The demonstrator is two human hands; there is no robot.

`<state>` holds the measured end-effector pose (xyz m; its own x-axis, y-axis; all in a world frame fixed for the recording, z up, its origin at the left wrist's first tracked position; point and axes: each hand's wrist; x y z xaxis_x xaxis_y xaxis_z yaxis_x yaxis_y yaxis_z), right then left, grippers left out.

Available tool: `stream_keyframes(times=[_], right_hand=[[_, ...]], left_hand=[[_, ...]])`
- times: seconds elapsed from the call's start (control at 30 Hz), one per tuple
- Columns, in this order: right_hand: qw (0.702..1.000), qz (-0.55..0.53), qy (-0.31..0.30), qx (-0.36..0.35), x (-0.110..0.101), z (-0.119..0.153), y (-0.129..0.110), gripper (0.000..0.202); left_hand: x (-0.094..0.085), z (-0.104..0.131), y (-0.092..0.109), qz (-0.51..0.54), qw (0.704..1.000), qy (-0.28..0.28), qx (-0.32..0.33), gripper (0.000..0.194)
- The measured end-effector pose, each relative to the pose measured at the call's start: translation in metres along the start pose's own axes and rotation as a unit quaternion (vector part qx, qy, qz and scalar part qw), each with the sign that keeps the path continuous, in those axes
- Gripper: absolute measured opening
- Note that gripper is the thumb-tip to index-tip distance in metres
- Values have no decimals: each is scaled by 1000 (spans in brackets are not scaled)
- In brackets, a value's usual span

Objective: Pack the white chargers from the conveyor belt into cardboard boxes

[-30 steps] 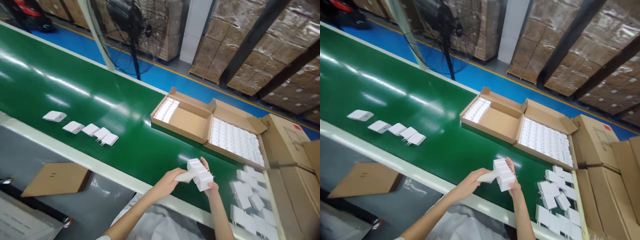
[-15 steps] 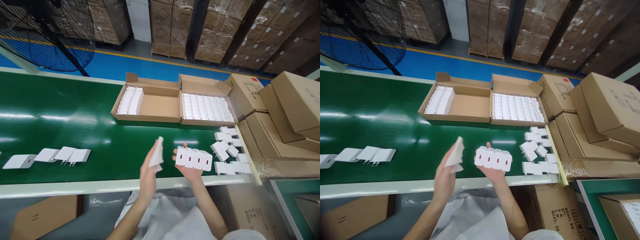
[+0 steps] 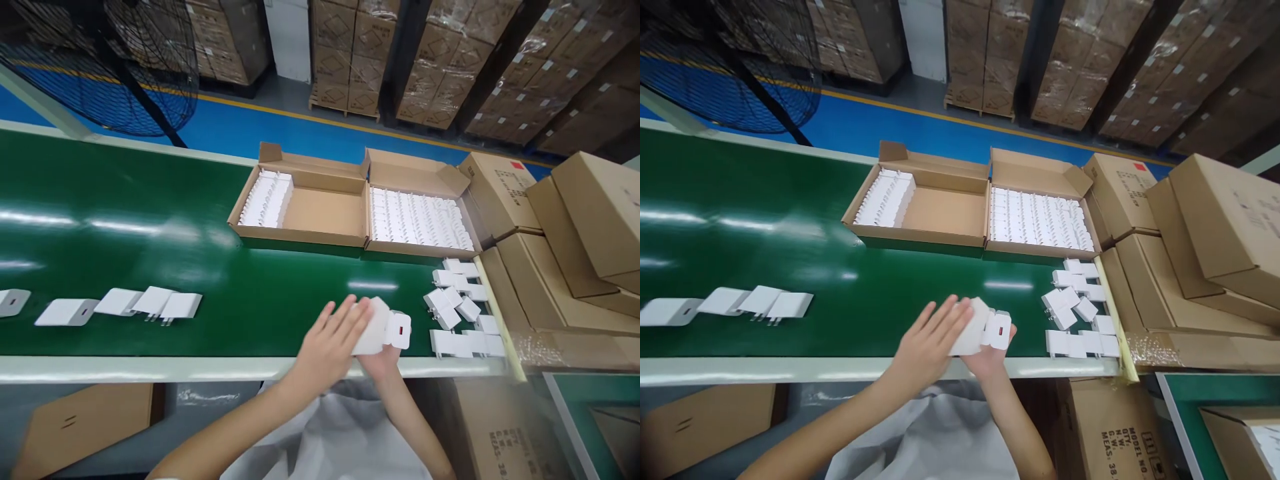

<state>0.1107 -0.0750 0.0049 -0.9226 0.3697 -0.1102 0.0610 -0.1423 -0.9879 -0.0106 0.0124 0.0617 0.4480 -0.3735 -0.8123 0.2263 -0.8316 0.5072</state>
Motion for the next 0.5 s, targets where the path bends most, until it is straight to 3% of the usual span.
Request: stream_keyframes(times=[0.13, 0.23, 0.37, 0.5], right_hand=[[990, -133, -48, 23, 2, -40, -23, 79], [990, -105, -87, -43, -1, -100, -52, 85], [973, 51, -150, -165, 12, -221, -93, 97], [920, 289, -187, -187, 55, -318, -106, 89]], left_hand=[[-10, 47, -62, -65, 996, 50, -45, 64], [2, 100, -94, -30, 987, 121, -105, 54], [29, 163, -113, -34, 945, 249, -207, 50], [48, 177, -118, -84, 910, 359, -190, 39]])
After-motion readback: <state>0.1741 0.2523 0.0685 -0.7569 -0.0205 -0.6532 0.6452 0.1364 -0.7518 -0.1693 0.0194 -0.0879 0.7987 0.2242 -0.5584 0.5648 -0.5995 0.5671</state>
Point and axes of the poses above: each hand's wrist, its own z-axis away from the middle knuckle, its own x-axis out of the palm, y = z × x, and after that the axes turned 1 degree about -x, right-handed
